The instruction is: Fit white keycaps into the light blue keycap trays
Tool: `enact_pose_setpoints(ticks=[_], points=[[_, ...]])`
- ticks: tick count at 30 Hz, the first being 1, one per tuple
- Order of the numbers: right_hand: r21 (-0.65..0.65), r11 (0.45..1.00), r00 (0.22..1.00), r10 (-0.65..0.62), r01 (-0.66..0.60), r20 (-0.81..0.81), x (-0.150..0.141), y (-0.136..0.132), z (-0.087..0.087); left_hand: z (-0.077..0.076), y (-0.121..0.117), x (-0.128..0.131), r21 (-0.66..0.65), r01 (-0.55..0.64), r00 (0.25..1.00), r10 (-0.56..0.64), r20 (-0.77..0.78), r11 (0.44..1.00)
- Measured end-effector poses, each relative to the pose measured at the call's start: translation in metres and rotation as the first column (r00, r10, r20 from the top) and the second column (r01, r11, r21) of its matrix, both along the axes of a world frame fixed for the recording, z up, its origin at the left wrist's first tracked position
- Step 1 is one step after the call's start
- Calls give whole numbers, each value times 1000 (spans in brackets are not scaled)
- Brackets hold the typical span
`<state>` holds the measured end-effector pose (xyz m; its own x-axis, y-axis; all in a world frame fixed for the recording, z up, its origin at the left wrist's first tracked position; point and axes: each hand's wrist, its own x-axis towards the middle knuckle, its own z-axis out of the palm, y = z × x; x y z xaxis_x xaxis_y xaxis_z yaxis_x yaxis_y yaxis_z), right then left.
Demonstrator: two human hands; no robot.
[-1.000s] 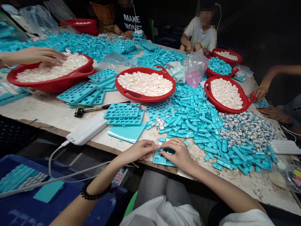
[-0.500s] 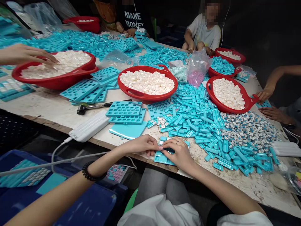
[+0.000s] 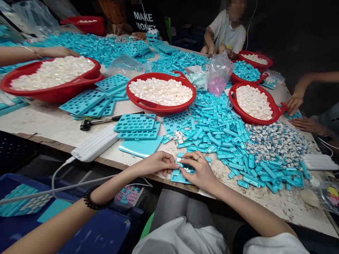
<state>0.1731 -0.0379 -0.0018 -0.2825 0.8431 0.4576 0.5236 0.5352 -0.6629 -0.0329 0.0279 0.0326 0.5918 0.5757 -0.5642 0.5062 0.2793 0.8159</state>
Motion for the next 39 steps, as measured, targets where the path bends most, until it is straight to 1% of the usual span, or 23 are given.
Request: enact_pose_setpoints(ticks=[4, 8, 11, 15, 22, 26, 31, 33, 36, 39], points=[[9, 1000, 999, -4, 4, -54, 1, 0, 0, -1, 1, -1, 11, -6, 1000, 6, 1, 1000], [-6, 998, 994, -60, 60, -91, 1, 1, 0, -5, 1, -2, 2, -50, 999, 50, -11, 999], [0, 999, 996, -52, 52, -67, 1, 2, 0, -4, 0, -3, -1, -46, 999, 46, -2, 999], [9, 1000, 1000, -23, 23, -18, 1, 1, 0, 1, 0, -1, -3, -24, 1000, 24, 11, 1000], [-1, 1000, 1000, 14, -14, 20, 2, 2, -3, 6, -1, 2, -6, -17, 999, 17, -36, 1000], [-7, 1000, 998, 18, -18, 54, 1, 2, -4, 8, 2, 3, -28, 20, 998, -22, -64, 999], [-14, 1000, 998, -6, 7, 58, 0, 1, -2, 8, 11, 6, -51, 70, 992, -75, -106, 996], [-13, 1000, 999, -6, 7, 54, -1, 1, -1, 6, 15, 7, -96, 71, 991, -81, -109, 993], [-11, 1000, 999, 2, -1, 37, -1, 1, 0, 2, 20, 8, -201, 58, 989, -84, -125, 978], [-28, 1000, 1000, -1, 2, 27, -2, 0, 2, 0, 24, 8, -258, 39, 986, -79, -146, 965]])
